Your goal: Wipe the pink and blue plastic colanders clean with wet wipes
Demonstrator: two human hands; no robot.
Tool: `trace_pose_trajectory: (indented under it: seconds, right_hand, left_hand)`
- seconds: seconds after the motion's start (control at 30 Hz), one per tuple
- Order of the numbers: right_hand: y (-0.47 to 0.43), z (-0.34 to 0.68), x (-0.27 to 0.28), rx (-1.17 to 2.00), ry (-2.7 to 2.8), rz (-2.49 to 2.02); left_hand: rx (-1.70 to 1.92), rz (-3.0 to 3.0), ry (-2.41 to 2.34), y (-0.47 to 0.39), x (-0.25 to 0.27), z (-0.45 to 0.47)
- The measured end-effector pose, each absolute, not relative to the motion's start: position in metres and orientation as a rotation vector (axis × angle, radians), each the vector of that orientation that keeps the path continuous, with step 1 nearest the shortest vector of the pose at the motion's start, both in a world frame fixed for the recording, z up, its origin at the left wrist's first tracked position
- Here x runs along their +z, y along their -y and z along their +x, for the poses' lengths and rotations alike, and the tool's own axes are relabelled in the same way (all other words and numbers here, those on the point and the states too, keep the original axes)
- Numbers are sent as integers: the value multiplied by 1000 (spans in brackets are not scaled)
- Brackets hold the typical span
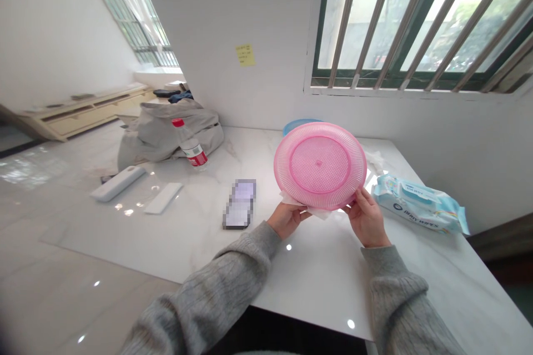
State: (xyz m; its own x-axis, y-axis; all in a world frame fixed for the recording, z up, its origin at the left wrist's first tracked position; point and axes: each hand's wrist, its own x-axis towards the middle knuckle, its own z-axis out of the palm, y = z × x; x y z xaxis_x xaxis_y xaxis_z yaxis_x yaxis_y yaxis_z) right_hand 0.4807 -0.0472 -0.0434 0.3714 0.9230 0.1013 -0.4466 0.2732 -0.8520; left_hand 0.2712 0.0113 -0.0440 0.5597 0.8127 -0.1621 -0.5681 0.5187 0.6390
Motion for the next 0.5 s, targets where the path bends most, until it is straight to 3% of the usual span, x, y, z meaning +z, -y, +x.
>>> trace_pose_trajectory:
  seconds: [0.5]
  right_hand:
    - [55, 442, -57, 1232, 1164, -1069]
  left_hand:
    - [972, 468, -318, -13, -45, 273]
